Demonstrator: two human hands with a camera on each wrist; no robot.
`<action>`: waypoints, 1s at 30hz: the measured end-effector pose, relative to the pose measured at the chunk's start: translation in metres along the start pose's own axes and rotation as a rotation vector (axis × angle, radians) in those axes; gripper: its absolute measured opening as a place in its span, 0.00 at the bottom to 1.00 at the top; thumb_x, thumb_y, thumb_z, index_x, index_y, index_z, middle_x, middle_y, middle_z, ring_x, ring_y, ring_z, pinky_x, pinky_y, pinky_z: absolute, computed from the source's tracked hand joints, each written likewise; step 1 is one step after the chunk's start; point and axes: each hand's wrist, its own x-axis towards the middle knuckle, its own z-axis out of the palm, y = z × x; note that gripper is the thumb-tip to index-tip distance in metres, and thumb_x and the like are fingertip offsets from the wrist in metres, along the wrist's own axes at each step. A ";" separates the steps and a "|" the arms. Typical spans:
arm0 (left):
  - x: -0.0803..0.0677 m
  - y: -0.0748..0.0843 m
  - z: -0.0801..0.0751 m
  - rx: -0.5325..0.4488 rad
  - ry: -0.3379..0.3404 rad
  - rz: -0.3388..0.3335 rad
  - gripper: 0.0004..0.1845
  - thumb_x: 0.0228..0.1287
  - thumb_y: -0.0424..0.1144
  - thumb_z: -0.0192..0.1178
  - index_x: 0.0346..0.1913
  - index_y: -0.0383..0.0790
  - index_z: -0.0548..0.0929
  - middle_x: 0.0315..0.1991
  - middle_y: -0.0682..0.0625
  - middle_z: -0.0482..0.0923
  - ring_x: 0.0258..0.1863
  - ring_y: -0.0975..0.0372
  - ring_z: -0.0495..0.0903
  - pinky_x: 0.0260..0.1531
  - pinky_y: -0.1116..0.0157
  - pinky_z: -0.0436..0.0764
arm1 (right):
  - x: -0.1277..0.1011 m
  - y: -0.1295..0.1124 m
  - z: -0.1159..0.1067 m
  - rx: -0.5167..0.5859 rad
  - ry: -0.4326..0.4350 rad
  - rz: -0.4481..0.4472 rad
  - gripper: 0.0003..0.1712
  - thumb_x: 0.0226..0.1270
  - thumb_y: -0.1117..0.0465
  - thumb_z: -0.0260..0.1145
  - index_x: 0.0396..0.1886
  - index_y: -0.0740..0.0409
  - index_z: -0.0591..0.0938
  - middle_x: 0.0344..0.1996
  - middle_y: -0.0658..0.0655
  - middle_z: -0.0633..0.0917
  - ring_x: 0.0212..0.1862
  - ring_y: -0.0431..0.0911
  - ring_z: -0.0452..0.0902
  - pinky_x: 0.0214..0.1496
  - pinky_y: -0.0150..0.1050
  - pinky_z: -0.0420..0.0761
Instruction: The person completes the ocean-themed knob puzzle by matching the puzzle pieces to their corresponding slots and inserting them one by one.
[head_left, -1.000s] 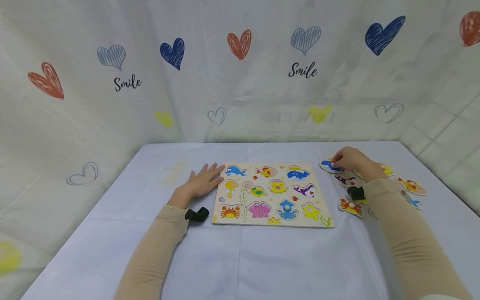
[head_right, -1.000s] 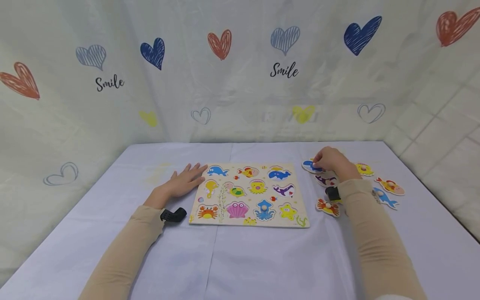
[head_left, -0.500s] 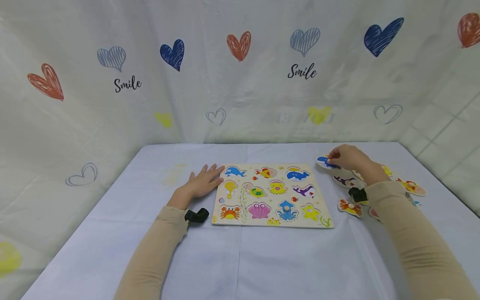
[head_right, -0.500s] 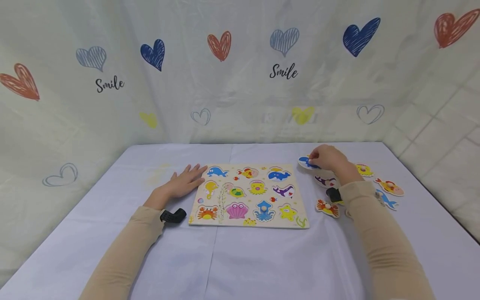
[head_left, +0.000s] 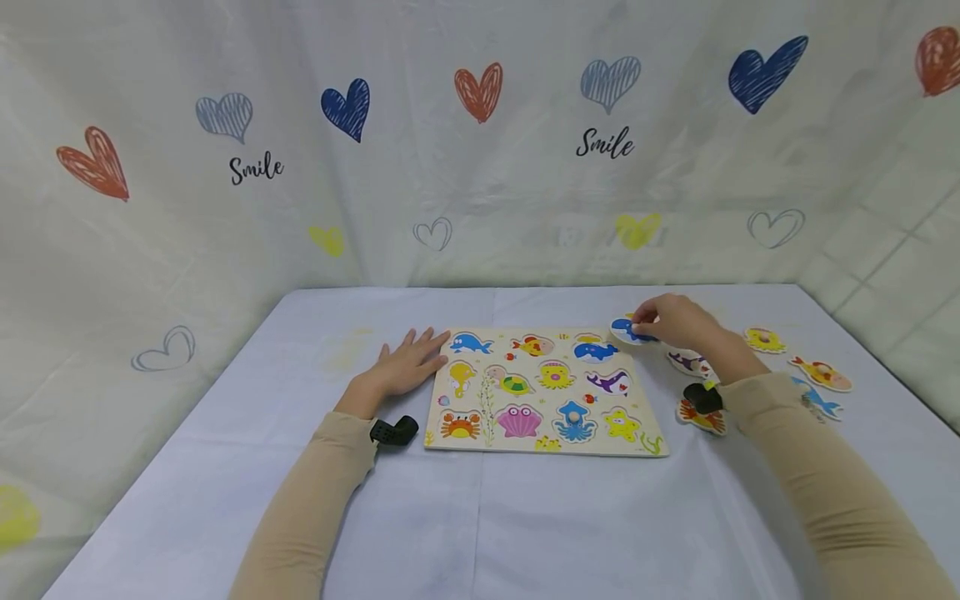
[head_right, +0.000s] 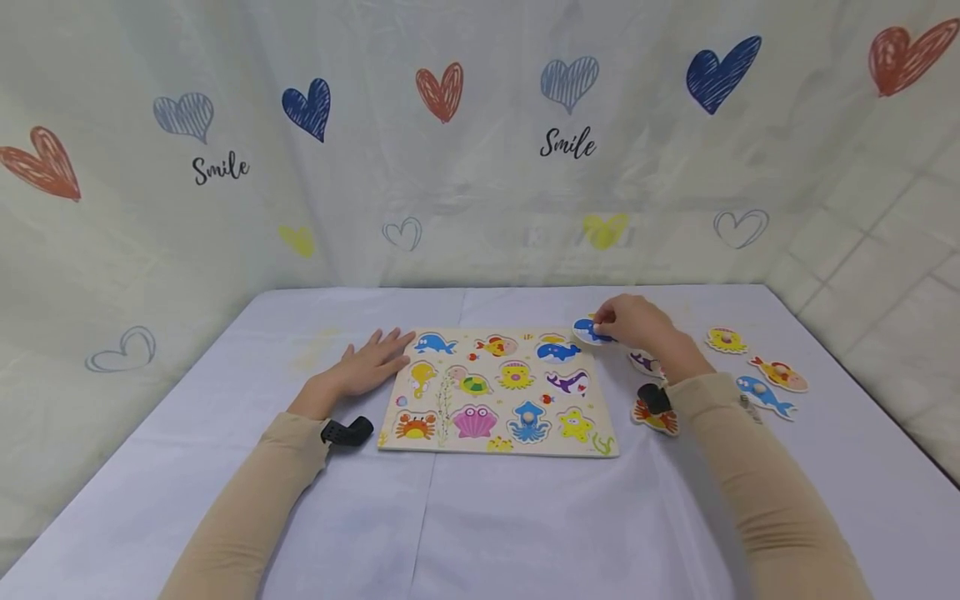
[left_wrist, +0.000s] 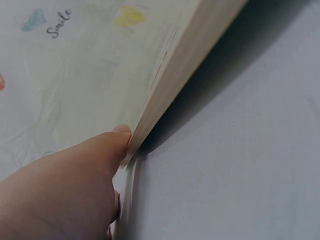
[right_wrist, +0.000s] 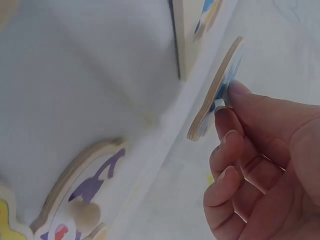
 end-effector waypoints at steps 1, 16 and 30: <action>0.000 0.000 0.000 0.000 0.001 0.001 0.35 0.81 0.61 0.40 0.84 0.57 0.51 0.83 0.45 0.42 0.81 0.46 0.33 0.70 0.32 0.32 | 0.000 -0.003 0.001 -0.012 0.001 -0.011 0.14 0.75 0.63 0.65 0.49 0.72 0.83 0.41 0.64 0.85 0.42 0.55 0.77 0.48 0.54 0.79; 0.000 0.001 -0.001 0.007 -0.008 -0.001 0.35 0.81 0.61 0.41 0.84 0.56 0.50 0.83 0.44 0.42 0.81 0.45 0.33 0.70 0.31 0.32 | 0.006 -0.027 0.019 -0.079 -0.043 -0.057 0.11 0.74 0.64 0.67 0.48 0.68 0.85 0.44 0.63 0.86 0.43 0.54 0.78 0.51 0.55 0.79; -0.001 0.001 -0.001 0.004 -0.007 -0.004 0.35 0.81 0.61 0.41 0.84 0.57 0.51 0.83 0.45 0.42 0.81 0.46 0.33 0.70 0.32 0.32 | 0.012 -0.041 0.028 -0.103 -0.084 -0.033 0.08 0.73 0.63 0.68 0.46 0.62 0.86 0.43 0.61 0.86 0.45 0.55 0.77 0.55 0.57 0.77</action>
